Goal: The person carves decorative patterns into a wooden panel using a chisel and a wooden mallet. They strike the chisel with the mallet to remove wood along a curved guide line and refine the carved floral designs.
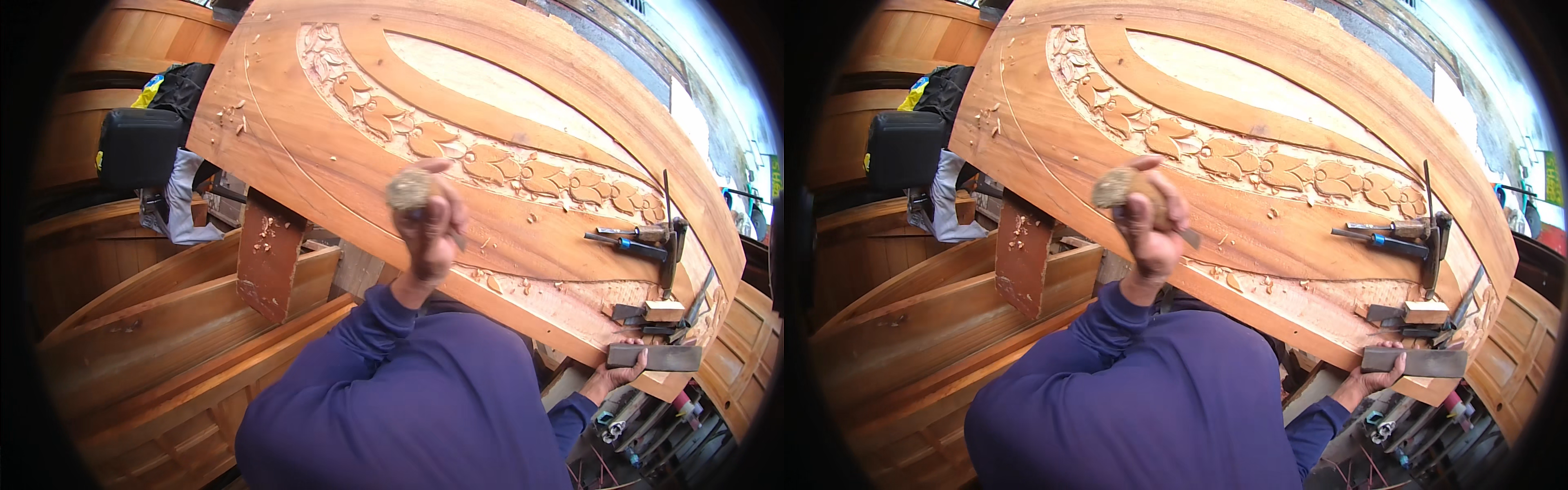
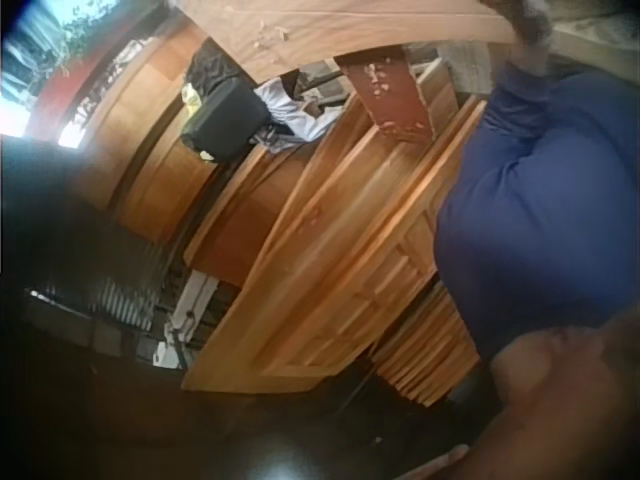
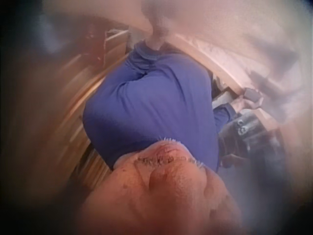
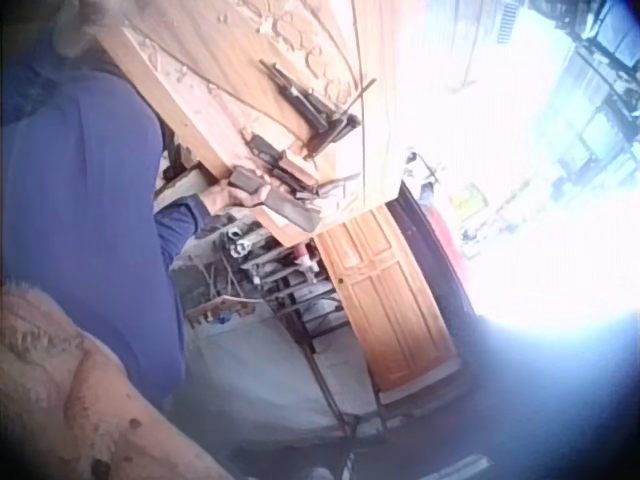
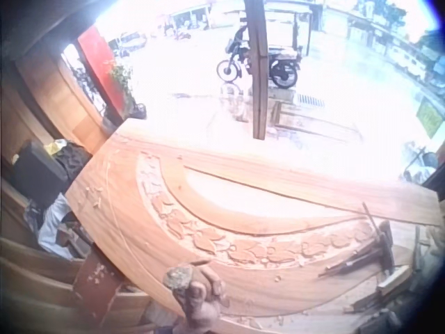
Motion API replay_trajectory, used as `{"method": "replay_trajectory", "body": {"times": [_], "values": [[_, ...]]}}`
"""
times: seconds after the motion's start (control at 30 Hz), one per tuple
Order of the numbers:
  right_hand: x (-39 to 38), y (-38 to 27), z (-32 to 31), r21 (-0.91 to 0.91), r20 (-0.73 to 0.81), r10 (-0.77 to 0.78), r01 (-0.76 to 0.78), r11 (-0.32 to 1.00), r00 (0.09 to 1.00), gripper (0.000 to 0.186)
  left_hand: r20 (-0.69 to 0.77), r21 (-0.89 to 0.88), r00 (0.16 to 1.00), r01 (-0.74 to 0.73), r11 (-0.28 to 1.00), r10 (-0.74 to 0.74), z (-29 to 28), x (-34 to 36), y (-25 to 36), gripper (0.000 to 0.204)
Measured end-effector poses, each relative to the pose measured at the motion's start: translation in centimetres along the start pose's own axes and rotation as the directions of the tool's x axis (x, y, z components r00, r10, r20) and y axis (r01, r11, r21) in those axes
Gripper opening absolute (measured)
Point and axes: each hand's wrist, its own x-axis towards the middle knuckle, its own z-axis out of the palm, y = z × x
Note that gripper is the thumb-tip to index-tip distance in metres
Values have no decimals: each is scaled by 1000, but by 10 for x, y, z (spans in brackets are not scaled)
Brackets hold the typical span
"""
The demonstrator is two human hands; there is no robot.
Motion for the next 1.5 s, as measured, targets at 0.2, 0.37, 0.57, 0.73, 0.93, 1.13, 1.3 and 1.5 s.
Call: {"method": "replay_trajectory", "body": {"times": [0.2, 0.37, 0.57, 0.73, 0.93, 1.13, 1.3, 1.5], "values": [[-6, -9, 17, -39, 11, -8, 9, 999, 1000, 54, -98, 126, 970, -211, 969, 224, -13, 33, 11, 30], [-18, -43, 72, -268, 272, -181, 255, 929, 945, 80, -201, 140, 937, -262, 955, 287, 13, 46, -9, 19], [3, -57, 161, -322, 544, -168, 389, 863, 822, 90, -311, 35, 894, -328, 944, 322, 17, 61, -40, 21], [12, -49, 202, -331, 611, -83, 349, 877, 787, 95, -288, 152, 843, -428, 891, 454, 24, 36, -51, 23], [29, -35, 208, -358, 717, 1, 366, 859, 698, 95, -324, 263, 901, -208, 942, 289, 28, -5, -48, 16], [22, -32, 217, -367, 735, 35, 355, 860, 677, 95, -333, 195, 869, -315, 929, 365, 29, 0, -56, 22], [20, -33, 214, -372, 745, 44, 359, 856, 665, 94, -348, 240, 855, -315, 918, 384, 27, 3, -60, 21], [22, -35, 212, -359, 742, 35, 352, 865, 669, 95, -384, 304, 854, -240, 922, 350, 38, 4, -56, 18]]}}
